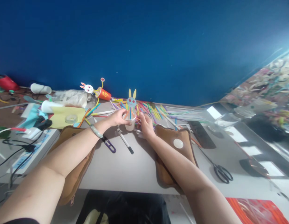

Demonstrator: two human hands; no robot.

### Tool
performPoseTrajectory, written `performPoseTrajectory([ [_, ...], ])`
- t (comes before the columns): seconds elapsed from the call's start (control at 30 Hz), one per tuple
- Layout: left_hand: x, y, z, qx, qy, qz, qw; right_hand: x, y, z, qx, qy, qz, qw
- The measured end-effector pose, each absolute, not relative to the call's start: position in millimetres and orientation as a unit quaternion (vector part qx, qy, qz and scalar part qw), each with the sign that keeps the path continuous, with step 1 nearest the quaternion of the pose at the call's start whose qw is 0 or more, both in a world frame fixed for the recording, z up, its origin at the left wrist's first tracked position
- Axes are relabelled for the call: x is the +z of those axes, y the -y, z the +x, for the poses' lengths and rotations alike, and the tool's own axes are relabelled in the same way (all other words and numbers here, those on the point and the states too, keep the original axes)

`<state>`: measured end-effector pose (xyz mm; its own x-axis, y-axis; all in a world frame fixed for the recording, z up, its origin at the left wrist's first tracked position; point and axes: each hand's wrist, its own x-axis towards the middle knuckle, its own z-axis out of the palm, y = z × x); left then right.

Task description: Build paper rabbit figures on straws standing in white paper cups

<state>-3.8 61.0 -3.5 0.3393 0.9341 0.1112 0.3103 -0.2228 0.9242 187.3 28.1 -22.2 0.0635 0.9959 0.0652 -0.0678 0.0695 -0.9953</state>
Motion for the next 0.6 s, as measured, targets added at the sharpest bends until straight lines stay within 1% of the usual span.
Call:
performPoseTrajectory([
  [0.13, 1, -61, -3, 0.37, -0.451, 0.697, 0.417, -17, -25, 188, 0.5, 0.473, -0.476, 0.547],
  [0.33, 4, -64, -7, 0.404, -0.475, 0.668, 0.406, -17, -26, 189, 0.517, 0.473, -0.428, 0.571],
  [0.6, 7, -62, -6, 0.415, -0.465, 0.664, 0.412, -18, -30, 192, 0.479, 0.488, -0.439, 0.583],
])
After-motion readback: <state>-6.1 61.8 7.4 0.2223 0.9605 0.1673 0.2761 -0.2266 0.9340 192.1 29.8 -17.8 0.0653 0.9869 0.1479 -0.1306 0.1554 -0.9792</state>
